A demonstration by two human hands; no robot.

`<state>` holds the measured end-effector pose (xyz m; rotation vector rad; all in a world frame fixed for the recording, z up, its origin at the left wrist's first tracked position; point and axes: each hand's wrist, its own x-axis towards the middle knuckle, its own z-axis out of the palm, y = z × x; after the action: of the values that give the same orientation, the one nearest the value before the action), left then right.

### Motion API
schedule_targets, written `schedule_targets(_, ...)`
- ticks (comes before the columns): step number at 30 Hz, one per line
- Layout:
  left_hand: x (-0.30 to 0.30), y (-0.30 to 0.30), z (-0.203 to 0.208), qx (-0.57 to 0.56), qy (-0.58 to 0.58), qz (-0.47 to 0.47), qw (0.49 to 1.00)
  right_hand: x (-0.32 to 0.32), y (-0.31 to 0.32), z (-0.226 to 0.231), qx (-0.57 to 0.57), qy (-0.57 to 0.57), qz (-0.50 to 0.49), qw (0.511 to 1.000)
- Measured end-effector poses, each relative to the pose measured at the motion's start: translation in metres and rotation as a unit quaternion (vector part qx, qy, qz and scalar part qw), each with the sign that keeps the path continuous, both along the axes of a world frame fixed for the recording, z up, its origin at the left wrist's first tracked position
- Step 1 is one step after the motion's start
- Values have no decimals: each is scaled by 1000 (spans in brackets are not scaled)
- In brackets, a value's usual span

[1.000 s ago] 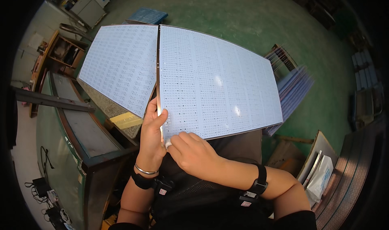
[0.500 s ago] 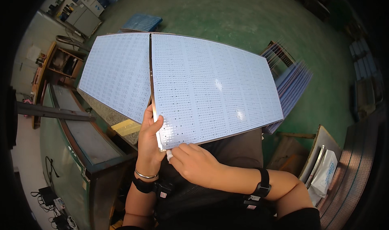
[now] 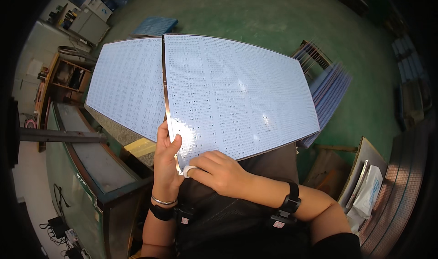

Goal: The person inspects LED circuit panels and cleans them using a cleaning liquid and a wipe.

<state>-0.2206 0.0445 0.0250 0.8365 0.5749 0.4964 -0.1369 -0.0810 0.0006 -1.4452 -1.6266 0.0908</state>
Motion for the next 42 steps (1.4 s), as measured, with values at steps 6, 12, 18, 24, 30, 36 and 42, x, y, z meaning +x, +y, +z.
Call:
schedule_targets(6, -2, 2, -6, -2, -5, 3, 1000, 8, 7, -5, 22, -24, 37, 999)
schedule_targets(12, -1, 0, -5, -3, -10, 8, 1000, 15, 17, -2, -8, -10, 85, 996)
schedule_targets(18, -4, 3, -8, -22, -33, 1, 999, 18, 13, -7, 9, -33, 84, 996)
schedule_targets(24, -4, 2, -6, -32, -38, 12, 999, 14, 20, -5, 21, -37, 99, 994)
schedule_targets(30, -4, 2, -5, -29, -31, 11, 999, 10, 27, 8, 14, -43, 89, 995)
schedule_targets(36, -3, 0, -8, -20, -32, 13, 999, 16, 14, -3, 14, -64, 70, 995)
schedule_targets(42, -5, -1, -11, -14, -29, 13, 999, 8, 19, -3, 15, -49, 69, 996)
